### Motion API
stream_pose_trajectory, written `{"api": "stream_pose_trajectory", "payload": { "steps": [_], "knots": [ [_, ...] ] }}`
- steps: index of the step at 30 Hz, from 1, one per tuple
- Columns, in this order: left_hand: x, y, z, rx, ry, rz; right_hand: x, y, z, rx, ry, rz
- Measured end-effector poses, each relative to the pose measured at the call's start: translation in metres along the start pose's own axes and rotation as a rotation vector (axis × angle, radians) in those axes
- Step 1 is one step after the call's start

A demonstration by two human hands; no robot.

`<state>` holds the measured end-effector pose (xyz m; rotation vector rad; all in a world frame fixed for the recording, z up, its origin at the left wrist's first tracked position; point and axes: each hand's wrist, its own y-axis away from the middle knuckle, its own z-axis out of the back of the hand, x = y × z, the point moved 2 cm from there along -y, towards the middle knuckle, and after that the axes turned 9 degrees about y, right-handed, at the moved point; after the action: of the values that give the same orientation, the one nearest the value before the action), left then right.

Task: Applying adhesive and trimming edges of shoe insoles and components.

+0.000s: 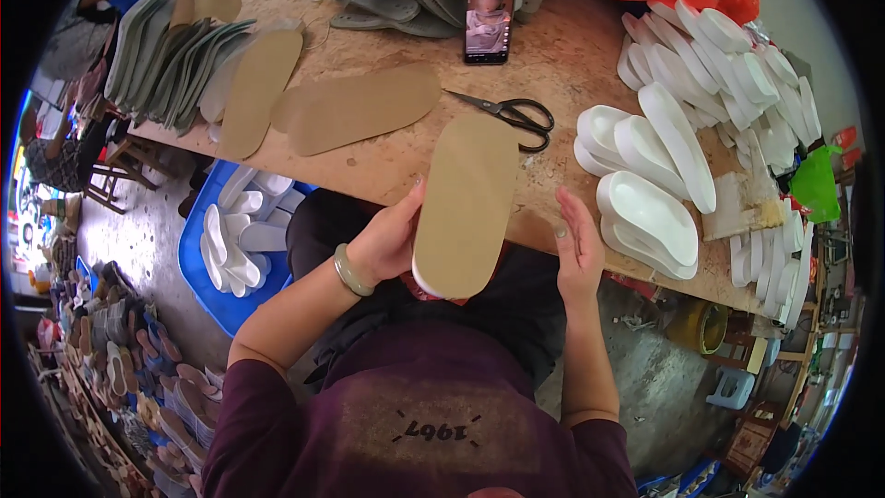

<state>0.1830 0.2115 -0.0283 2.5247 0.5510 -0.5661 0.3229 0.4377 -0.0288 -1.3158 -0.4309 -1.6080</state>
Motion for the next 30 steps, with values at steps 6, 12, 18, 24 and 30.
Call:
{"api": "stream_pose_trajectory", "payload": {
  "steps": [6, 12, 18, 24, 30],
  "knots": [
    [-0.031, 0.016, 0.029, 0.017, -0.288, -0.106, 0.040, -0.025, -0.034, 0.414, 0.482, 0.560],
    [-0.061, 0.057, 0.016, -0.270, -1.570, -0.670, 0.060, -0.039, -0.088, 0.786, 0.581, 0.806],
    [-0.007, 0.079, -0.018, -0.108, -1.827, -0.860, 0.075, -0.047, -0.101, 0.810, 0.651, 0.751],
    [0.010, 0.066, -0.007, -0.177, -2.005, -0.755, 0.076, -0.052, -0.107, 0.832, 0.724, 0.796],
    [0.017, 0.063, -0.001, -0.217, -2.098, -0.750, 0.062, -0.064, -0.102, 0.804, 0.709, 0.756]
  ]
}}
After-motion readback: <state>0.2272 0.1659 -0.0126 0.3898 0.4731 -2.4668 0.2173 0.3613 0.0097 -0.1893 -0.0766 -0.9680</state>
